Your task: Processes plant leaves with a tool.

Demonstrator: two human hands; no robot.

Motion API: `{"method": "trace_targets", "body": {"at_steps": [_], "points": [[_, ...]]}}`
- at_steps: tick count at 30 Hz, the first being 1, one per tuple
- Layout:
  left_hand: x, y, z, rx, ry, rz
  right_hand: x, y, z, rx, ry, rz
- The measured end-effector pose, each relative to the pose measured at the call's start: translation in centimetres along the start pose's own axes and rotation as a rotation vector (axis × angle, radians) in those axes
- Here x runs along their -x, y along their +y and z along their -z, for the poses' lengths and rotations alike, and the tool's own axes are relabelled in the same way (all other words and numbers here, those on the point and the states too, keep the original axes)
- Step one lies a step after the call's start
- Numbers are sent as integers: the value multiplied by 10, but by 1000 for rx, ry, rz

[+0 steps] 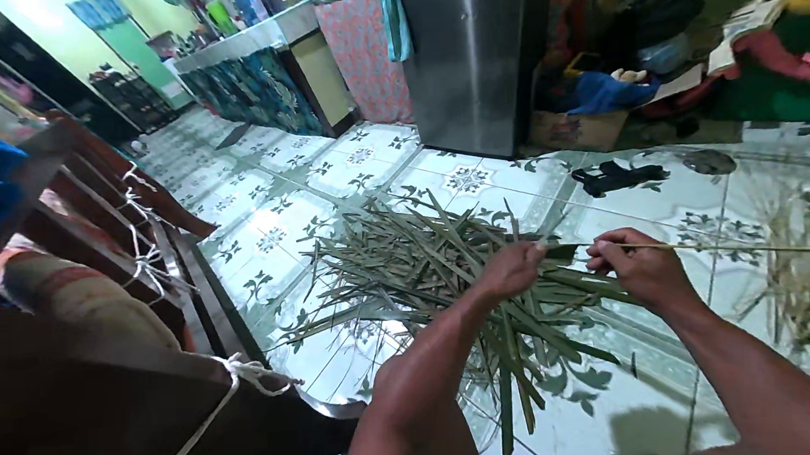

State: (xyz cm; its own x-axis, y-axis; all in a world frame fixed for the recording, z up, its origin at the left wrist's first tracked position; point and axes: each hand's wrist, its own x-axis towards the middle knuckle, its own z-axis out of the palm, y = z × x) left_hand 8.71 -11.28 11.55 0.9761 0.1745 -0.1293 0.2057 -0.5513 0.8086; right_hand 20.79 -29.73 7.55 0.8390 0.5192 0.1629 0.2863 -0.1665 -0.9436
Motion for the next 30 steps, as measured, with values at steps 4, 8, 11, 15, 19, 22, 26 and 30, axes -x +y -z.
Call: {"method": "trace_targets", "body": {"at_steps": [4,8,11,15,19,22,26,30], "points": [[8,-4,-14,39,-33,-3,7,-14,-8,-49,-5,4],[13,-6,-18,23,-39,-88,12,-20,-16,-84,-27,78],[16,-4,-16,-5,-30,-80,12,-21,-18,-109,-44,122],[16,-6,-10,-1,-2,21,13,-29,-19,-132,-11,135],[19,-1,-14,-29,-10,16,13,-25,-21,-35,28,180],[21,3,-16,-33,-6,-51,15,-26,-20,-21,36,191],[11,-13,-14,-33,23,17,18,-31,-14,-110,26,169],[8,-14,-15,-47,42,33,17,-26,-12,-136,1,177]]}}
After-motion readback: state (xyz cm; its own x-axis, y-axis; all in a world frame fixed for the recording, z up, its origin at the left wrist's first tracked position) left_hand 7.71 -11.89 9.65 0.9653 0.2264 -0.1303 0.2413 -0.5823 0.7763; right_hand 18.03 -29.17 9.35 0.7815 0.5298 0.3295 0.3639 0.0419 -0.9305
